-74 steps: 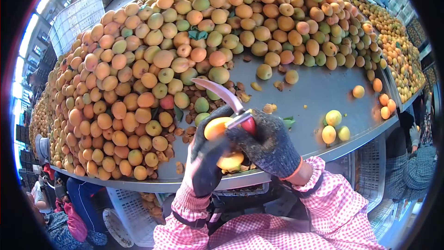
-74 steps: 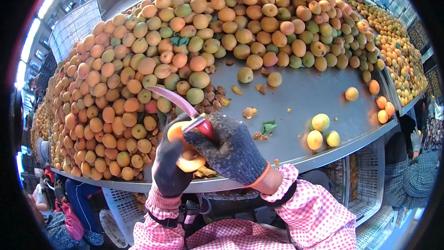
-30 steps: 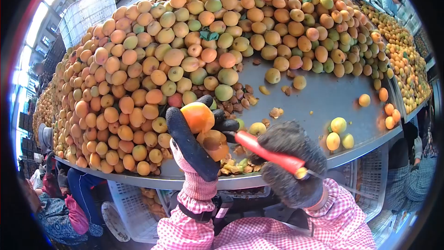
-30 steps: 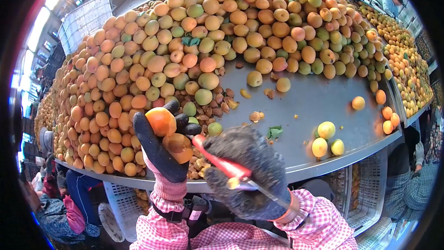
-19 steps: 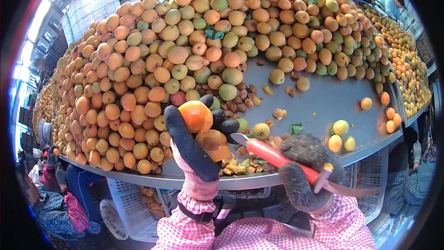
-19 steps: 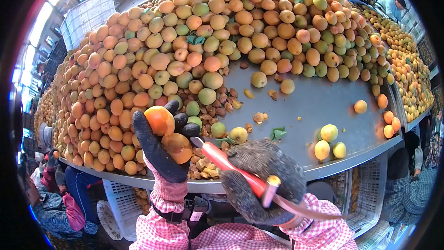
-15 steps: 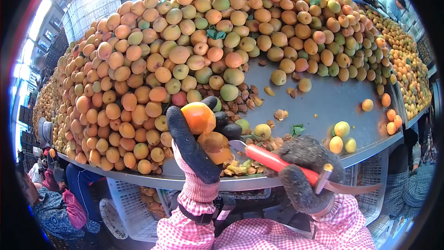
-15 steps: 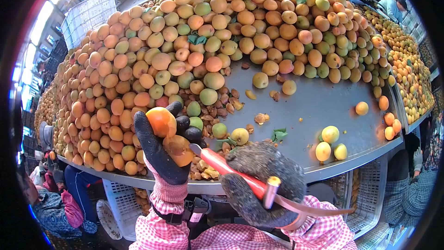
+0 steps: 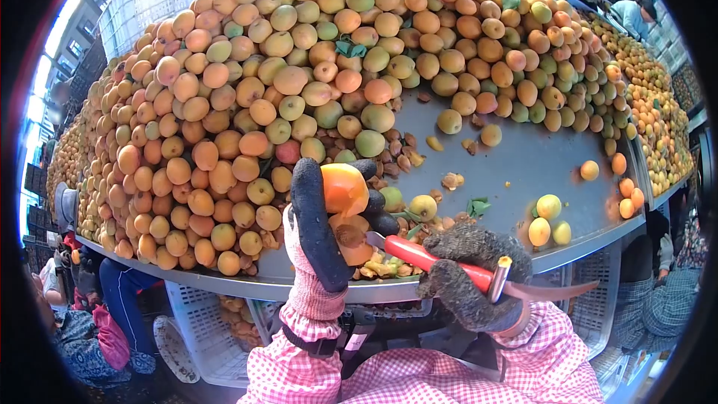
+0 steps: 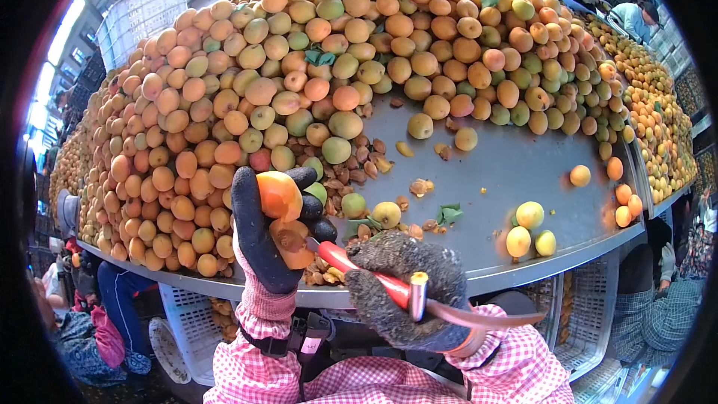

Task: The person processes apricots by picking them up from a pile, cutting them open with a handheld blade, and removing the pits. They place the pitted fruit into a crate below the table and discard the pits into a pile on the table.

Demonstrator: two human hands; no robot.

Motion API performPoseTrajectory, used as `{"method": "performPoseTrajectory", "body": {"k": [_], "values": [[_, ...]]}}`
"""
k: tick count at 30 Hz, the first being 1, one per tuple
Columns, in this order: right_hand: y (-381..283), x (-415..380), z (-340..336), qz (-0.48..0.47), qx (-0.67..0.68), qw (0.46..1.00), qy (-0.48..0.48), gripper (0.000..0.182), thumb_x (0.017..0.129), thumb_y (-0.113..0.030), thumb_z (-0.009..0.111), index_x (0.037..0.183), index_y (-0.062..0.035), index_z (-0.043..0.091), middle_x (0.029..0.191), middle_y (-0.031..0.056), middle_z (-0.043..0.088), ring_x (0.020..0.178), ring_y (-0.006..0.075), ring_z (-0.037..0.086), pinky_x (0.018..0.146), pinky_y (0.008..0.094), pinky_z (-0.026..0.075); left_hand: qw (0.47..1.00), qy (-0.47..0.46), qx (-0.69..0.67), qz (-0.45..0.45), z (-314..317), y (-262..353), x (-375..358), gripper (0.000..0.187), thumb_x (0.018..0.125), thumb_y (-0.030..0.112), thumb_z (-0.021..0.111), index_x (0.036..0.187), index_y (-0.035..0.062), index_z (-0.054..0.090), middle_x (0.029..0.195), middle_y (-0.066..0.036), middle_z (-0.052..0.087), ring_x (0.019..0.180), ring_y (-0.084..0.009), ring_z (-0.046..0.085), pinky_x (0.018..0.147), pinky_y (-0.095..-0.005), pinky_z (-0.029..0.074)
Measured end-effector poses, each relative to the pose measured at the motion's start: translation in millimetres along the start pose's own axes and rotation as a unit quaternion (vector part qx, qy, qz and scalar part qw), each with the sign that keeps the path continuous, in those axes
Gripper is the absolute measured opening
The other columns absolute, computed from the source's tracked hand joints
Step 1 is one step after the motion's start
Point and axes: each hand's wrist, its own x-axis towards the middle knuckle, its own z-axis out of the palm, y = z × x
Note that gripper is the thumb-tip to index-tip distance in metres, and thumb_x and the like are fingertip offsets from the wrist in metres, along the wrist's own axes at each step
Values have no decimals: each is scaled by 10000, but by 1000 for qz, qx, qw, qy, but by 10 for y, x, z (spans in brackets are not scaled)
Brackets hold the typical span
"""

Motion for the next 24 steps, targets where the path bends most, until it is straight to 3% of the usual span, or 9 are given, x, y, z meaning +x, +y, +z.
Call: {"method": "performPoseTrajectory", "body": {"k": [6,10,11,14,16,17,20,21,24], "values": [[171,163,108,43,164,983,67,155,804,-82,666,911,17,612,755,128,648,583,201,632,530,291,519,998,0,-46,40,148,-20,29,703,919,570,366,1145,-80,509,804,-114,597,672,-215,593,587,-314,498],[297,293,-17,203,401,892,58,224,845,-105,641,986,57,576,781,177,641,605,232,650,503,305,536,991,-12,27,128,253,-39,-24,568,956,483,367,1186,-18,500,950,-178,621,715,-202,608,623,-317,525],[254,258,13,186,367,908,75,242,843,-117,647,991,59,572,777,178,641,591,231,645,504,297,534,879,34,343,329,-12,-283,86,519,967,454,362,1192,7,498,1004,-198,617,722,-194,614,615,-317,529],[203,120,26,171,289,941,41,292,800,-113,667,1029,40,570,830,163,634,609,260,636,540,308,518,974,50,190,113,-28,-236,128,563,952,489,377,1145,-22,514,950,-180,614,708,-184,613,587,-314,521],[297,8,147,-7,20,996,-90,371,744,-94,677,1080,20,569,902,150,604,653,272,619,563,330,499,991,32,105,72,133,-167,119,623,928,541,389,1049,-49,552,794,-139,606,601,-184,595,525,-302,494],[430,27,232,-228,-279,928,-99,436,696,-84,678,1107,14,569,946,161,567,683,286,596,572,355,484,992,88,88,16,178,-173,131,645,914,564,396,1004,-52,566,719,-110,584,544,-184,572,499,-298,477],[419,-11,218,-131,-183,967,-120,417,761,-106,645,1150,10,546,966,132,588,670,235,596,546,347,473,993,106,35,-23,270,-7,118,650,895,587,418,947,-41,582,629,-64,563,453,-181,534,461,-286,450],[303,11,152,88,26,988,-125,430,835,-135,601,1226,11,496,1015,113,591,749,209,618,620,352,517,993,116,6,0,252,-57,163,627,901,569,425,955,-37,579,657,-70,571,471,-178,543,472,-285,457],[406,-57,-71,92,154,982,-57,424,885,-128,553,1271,15,452,1071,120,585,844,208,623,745,353,541,992,118,32,29,108,-121,212,585,913,536,436,971,-29,574,709,-83,582,517,-173,562,496,-282,469]]}}
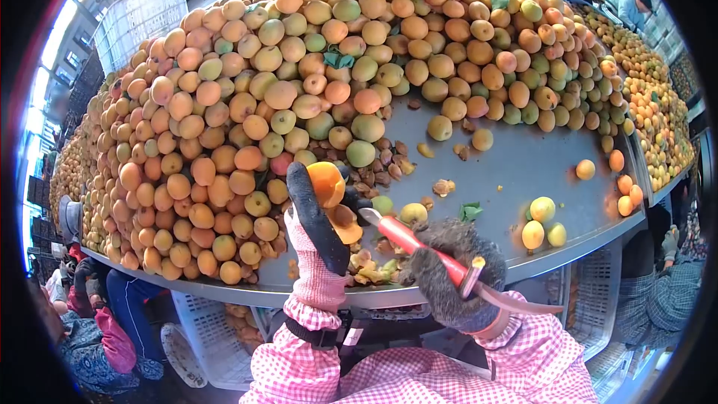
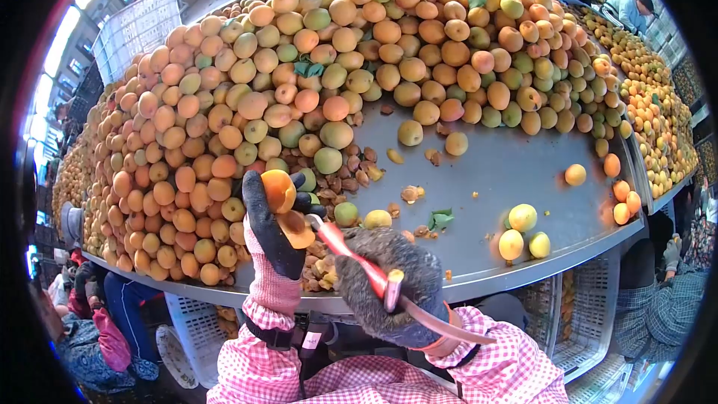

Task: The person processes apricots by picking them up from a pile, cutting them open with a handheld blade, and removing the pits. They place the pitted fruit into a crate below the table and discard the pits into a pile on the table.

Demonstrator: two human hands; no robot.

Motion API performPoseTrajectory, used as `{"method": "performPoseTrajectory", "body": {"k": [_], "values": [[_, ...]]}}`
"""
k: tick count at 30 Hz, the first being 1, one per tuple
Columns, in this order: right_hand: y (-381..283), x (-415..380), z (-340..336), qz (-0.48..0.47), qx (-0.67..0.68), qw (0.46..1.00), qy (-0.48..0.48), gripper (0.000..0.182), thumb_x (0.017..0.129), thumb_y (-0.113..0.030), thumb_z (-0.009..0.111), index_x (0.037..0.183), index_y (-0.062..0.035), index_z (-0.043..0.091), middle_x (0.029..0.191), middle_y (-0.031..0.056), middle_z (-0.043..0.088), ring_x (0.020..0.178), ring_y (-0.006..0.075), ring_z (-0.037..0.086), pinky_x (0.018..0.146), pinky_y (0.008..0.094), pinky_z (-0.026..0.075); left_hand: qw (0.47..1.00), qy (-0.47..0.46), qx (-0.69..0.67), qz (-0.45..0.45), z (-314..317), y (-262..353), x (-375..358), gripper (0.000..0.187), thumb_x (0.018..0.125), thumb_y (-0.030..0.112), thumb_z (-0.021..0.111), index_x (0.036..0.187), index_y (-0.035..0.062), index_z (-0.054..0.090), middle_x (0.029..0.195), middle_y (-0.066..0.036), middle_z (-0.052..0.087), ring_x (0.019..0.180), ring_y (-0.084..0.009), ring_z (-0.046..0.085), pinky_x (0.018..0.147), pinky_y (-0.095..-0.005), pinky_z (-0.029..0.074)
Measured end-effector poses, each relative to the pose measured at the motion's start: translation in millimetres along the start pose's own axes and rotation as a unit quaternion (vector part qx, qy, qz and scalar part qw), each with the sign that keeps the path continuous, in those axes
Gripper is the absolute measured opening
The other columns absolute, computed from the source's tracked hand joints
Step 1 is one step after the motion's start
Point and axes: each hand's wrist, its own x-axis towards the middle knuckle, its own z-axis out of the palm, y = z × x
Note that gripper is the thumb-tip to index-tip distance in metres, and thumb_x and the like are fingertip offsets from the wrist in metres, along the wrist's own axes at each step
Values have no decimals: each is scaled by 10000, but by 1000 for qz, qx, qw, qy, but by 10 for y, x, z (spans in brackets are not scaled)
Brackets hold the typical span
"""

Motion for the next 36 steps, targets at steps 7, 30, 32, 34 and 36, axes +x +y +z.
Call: {"method": "performPoseTrajectory", "body": {"k": [7,30,32,34,36], "values": [[122,230,10,-281,-471,834,-56,483,725,-191,663,1178,-75,542,1014,132,598,787,295,610,657,358,486,998,35,57,10,16,-7,-14,556,914,516,459,1020,-19,565,746,-87,593,572,-148,578,526,-253,475],[-1152,-688,-2038,-308,160,863,366,449,918,-479,492,967,-39,566,635,55,558,450,174,540,439,289,463,921,-16,346,178,-965,782,-892,401,888,71,547,1274,-13,473,1255,-129,498,1105,-187,519,928,-284,425],[-1170,-748,-2125,-210,101,887,399,442,913,-477,502,955,-44,575,604,35,518,377,130,447,361,264,378,914,-165,352,116,184,382,-882,423,900,177,555,1294,42,481,1142,-56,583,983,-123,572,845,-261,461],[-1169,-742,-2179,-192,100,880,423,423,911,-465,512,935,-48,584,599,32,513,356,104,423,326,246,329,860,-257,431,96,1121,-90,-949,459,881,144,587,1317,75,459,1125,-75,587,917,-129,587,788,-235,474],[-1187,-768,-2249,-165,129,855,475,396,907,-438,528,912,-47,589,588,27,499,355,107,421,326,243,328,742,-292,592,117,1814,-630,-971,580,839,247,648,1340,95,400,1132,-126,555,975,-194,582,810,-290,478]]}}
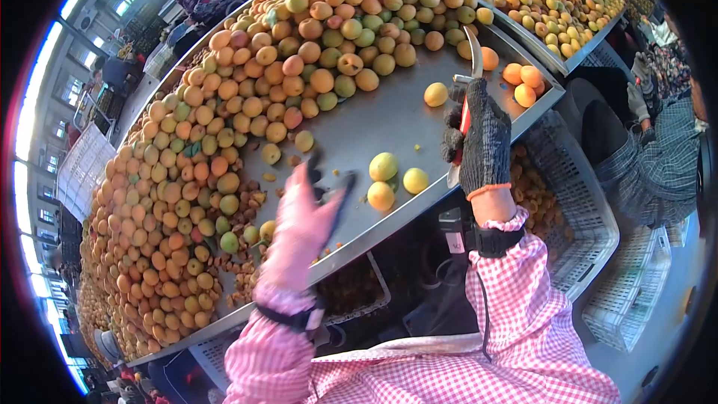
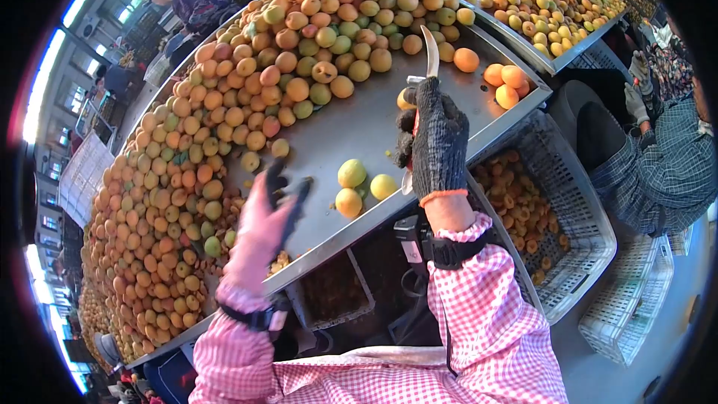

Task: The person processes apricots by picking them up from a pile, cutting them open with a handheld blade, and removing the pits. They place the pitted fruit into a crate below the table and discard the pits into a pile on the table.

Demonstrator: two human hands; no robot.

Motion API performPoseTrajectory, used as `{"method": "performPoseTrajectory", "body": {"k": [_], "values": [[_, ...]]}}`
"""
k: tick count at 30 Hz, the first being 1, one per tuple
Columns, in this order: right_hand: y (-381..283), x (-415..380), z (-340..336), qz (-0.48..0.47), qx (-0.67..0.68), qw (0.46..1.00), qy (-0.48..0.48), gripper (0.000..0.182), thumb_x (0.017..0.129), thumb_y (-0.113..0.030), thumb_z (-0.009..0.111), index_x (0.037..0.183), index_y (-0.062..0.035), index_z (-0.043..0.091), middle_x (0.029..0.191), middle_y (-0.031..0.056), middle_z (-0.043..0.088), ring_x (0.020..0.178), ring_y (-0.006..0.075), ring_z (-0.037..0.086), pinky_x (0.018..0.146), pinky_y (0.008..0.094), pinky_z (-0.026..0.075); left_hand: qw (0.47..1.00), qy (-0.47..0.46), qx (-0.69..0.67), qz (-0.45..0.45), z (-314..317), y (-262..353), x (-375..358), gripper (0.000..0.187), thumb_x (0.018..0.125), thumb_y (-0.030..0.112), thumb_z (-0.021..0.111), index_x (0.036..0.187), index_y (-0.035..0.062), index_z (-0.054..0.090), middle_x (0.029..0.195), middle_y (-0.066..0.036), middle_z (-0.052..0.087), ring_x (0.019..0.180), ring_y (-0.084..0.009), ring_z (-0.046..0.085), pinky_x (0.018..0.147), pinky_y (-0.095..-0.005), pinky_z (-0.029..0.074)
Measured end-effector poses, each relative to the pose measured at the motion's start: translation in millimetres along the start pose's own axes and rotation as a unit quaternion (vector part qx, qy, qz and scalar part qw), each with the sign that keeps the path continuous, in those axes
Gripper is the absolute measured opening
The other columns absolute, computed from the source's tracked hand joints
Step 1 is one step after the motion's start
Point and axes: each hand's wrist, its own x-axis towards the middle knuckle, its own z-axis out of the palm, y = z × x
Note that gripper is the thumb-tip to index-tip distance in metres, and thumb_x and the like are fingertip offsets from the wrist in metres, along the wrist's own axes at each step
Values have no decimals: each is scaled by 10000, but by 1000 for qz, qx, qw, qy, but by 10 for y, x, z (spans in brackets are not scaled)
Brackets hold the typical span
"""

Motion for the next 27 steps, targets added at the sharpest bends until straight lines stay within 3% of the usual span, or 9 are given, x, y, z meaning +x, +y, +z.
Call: {"method": "performPoseTrajectory", "body": {"k": [4,9,14,18,22,23,24,26,27], "values": [[-6,153,-169,-4,3,999,31,366,898,-404,556,863,-41,583,584,26,491,359,103,417,322,246,321,948,-129,284,55,903,290,513,671,810,383,637,1345,82,366,1222,-212,482,1107,-377,511,923,-420,444],[-15,237,-213,-3,-89,996,10,209,874,-257,598,902,-51,575,635,17,500,397,81,419,357,223,337,953,-137,260,76,768,17,530,559,747,185,657,1280,168,494,1168,-186,515,1096,-366,508,948,-408,430],[50,103,-52,29,-60,994,-86,193,878,-220,602,949,-44,570,646,15,512,448,70,461,391,222,366,974,-41,211,67,120,-707,221,608,680,98,738,1242,84,506,1177,-157,541,1084,-317,546,932,-366,452],[147,-374,45,-67,-64,960,-262,188,922,-185,566,1053,-50,562,715,-28,523,521,53,471,446,203,376,958,19,-283,40,-502,-360,-643,432,837,153,657,1211,-2,507,1089,-120,594,959,-238,620,789,-342,529],[83,-1298,172,134,-1,910,-391,222,918,-150,576,1106,-34,556,792,-23,564,688,40,528,555,225,457,807,16,-588,59,-740,-301,-1352,519,944,354,450,1254,-62,454,1109,-183,587,850,-253,635,612,-309,525],[106,-1488,114,60,-135,879,-454,228,906,-100,580,1111,-7,549,855,13,592,718,77,564,596,241,477,778,6,-626,53,-790,-331,-1475,494,924,285,500,1281,-49,430,1097,-182,588,848,-249,630,632,-310,527],[103,-1703,178,143,-76,869,-468,276,868,-74,619,1112,22,533,860,68,615,721,172,615,580,281,489,747,-3,-663,47,-815,-380,-1594,497,904,215,550,1307,-37,406,1085,-181,590,846,-245,626,653,-310,530],[156,-2068,203,-8,-183,829,-529,304,849,-59,627,1124,17,519,802,124,622,692,268,635,564,328,492,931,220,-230,181,-661,-512,-1779,689,791,-3,644,1390,30,306,1072,-173,594,839,-232,619,696,-317,531],[215,-2219,208,-5,-190,825,-532,304,849,-59,627,1124,17,519,802,124,622,692,268,635,564,328,492,758,216,-609,88,-602,-534,-1843,913,665,-151,676,1427,92,236,1063,-168,596,852,-230,619,749,-333,530]]}}
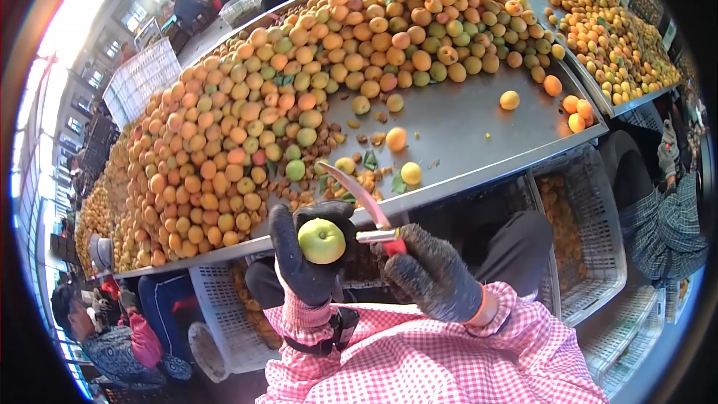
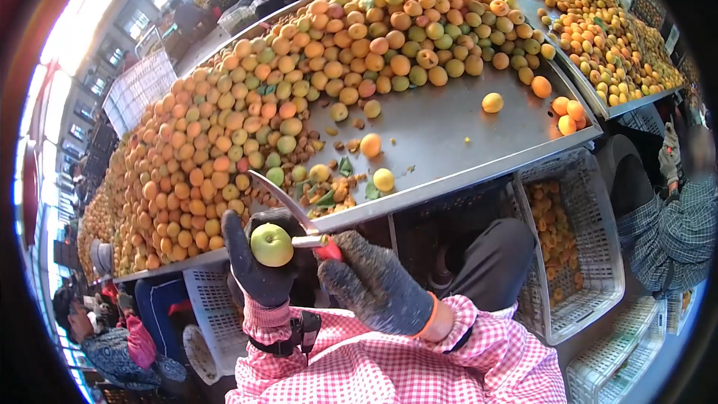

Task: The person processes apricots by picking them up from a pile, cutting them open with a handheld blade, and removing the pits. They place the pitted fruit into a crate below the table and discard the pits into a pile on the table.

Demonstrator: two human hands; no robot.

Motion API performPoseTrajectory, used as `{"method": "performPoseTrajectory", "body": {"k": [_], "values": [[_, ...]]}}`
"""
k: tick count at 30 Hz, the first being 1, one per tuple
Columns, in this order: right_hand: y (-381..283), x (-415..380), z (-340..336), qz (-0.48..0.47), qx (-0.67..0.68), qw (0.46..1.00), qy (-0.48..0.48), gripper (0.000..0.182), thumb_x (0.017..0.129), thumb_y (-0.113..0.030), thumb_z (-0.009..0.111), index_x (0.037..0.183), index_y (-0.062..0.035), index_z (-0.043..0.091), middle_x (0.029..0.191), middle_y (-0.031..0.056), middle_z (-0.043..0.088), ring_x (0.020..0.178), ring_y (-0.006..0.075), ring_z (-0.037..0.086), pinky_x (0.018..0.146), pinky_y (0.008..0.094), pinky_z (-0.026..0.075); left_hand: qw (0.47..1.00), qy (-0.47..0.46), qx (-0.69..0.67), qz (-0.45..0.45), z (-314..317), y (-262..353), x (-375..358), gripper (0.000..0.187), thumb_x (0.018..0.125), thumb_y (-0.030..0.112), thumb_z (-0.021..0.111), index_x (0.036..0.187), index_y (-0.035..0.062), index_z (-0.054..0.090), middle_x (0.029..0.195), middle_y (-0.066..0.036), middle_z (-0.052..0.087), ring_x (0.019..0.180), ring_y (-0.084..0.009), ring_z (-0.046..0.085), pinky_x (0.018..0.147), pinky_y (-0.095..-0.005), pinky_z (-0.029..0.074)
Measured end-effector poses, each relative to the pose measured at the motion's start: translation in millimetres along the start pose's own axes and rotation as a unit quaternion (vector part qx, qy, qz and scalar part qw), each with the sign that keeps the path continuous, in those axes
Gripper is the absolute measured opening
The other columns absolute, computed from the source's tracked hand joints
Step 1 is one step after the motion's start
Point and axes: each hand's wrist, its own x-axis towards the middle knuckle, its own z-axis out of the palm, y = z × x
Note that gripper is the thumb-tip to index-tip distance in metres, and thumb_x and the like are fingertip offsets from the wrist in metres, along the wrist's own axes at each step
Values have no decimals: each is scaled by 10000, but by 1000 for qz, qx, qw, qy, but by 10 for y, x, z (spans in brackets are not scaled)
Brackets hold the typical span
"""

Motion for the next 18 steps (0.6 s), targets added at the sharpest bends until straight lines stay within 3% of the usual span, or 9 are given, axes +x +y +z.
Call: {"method": "performPoseTrajectory", "body": {"k": [1,3,4,5,6,7,8,11,18], "values": [[48,-47,144,-38,-11,998,38,285,853,-90,625,1106,-1,528,765,143,617,673,298,630,553,352,488,998,0,20,-53,-86,87,-87,979,652,-85,742,1437,88,184,1057,-170,594,876,-242,621,768,-347,529],[45,-104,324,-71,-28,994,76,267,857,-121,623,1088,-20,536,728,162,612,653,329,626,542,375,484,992,-21,122,-28,-158,118,-112,986,626,-46,790,1419,40,210,1042,-164,597,891,-249,628,782,-348,526],[3,-103,372,-71,-90,991,72,259,863,-161,619,1066,-24,536,704,169,605,635,346,617,528,387,473,991,38,12,-125,-148,181,-185,955,617,-36,805,1394,10,251,1042,-169,601,887,-249,637,780,-345,528],[-21,-120,429,-70,-152,984,67,259,869,-201,615,1044,-28,536,679,176,597,616,363,608,513,398,462,903,-135,391,117,-255,149,-247,820,690,19,772,1356,-21,295,1064,-185,599,863,-246,640,778,-346,533],[47,-147,495,-57,-171,982,56,274,861,-247,623,984,-23,525,621,168,570,574,366,590,473,411,441,963,-89,252,25,-138,251,-271,460,828,220,580,1177,-49,450,978,-178,628,817,-234,648,752,-336,539],[45,-169,550,-55,-177,981,56,274,861,-247,623,984,-23,525,621,168,570,574,366,590,473,411,441,991,-41,105,-68,2,340,-293,544,966,422,389,998,-76,604,891,-170,657,770,-222,656,726,-327,545],[44,-191,604,-79,-248,963,66,261,861,-247,623,958,-27,522,602,158,559,550,358,583,457,410,432,992,-40,98,-69,-12,301,-340,544,966,422,389,998,-76,604,891,-170,657,770,-222,656,726,-327,545],[30,-259,757,-104,-349,929,69,272,850,-274,633,901,-34,515,568,142,539,496,334,567,420,407,412,989,127,69,-16,-140,246,-408,657,944,539,334,950,-55,615,849,-168,652,728,-221,645,668,-309,537],[-143,-205,930,-144,-479,865,34,360,813,-355,661,813,-37,494,502,108,489,388,275,520,357,392,382,997,55,46,-6,-328,461,-468,683,929,588,289,949,-24,592,862,-154,644,744,-219,631,668,-302,526]]}}
